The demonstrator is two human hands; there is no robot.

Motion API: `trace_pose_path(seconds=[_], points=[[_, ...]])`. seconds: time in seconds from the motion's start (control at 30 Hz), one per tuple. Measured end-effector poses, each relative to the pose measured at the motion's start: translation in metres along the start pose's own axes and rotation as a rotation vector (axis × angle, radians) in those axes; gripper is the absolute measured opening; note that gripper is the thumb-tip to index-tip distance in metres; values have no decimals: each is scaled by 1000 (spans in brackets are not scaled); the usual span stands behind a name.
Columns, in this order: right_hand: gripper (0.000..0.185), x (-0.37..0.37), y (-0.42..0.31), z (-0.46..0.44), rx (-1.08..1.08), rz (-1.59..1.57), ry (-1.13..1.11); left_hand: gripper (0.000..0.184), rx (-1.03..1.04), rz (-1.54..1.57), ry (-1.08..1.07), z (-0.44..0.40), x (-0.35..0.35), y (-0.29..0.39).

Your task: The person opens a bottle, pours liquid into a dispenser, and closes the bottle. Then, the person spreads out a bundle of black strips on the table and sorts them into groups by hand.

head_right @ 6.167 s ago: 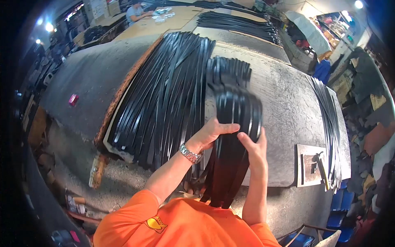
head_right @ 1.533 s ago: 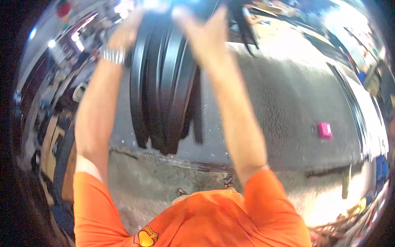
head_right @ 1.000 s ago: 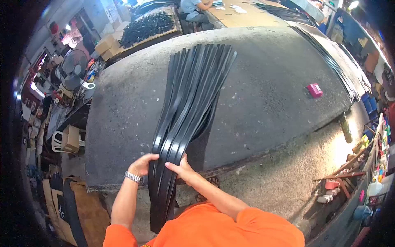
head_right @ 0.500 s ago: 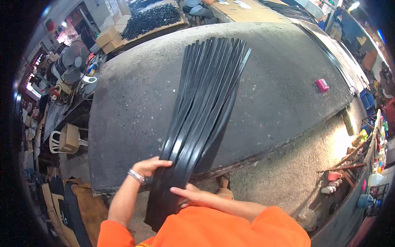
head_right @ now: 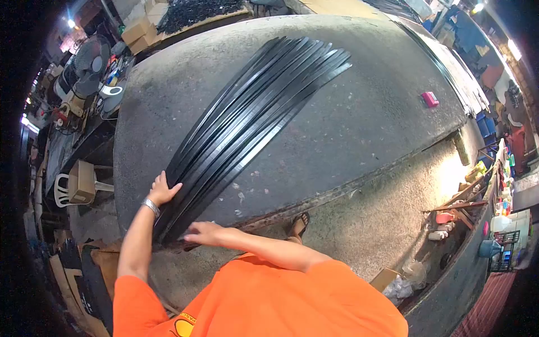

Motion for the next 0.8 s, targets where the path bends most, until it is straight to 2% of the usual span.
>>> trace_pose_path(seconds=[0.03,0.1,0.23,0.37,0.5,0.57,0.67,0.8], points=[[65,-10,11,26,6,25,13,110,-46,-7,81,9,5,0],[59,-36,45,67,91,28,93,106,14,33,175,16,15,-5],[54,-102,102,163,357,-179,314,94,24,-5,307,26,15,2],[46,-147,172,217,422,-375,577,82,-26,-30,399,27,16,2],[42,-191,183,214,304,-376,588,77,-133,-130,456,34,7,18],[40,-227,144,217,286,-82,559,78,-164,-124,583,46,7,28],[34,-269,126,217,154,114,571,82,-173,-109,674,90,6,92],[33,-316,142,215,85,320,666,100,-358,-84,551,145,59,138]])
Point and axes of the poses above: each hand's wrist, its own z-axis away from the middle knuckle, its own x-axis out of the palm, y = z × x, the point moved 9 cm from there along -z, towards the middle knuckle, and after that the axes turned 12 degrees about x, right-handed, at the moved point
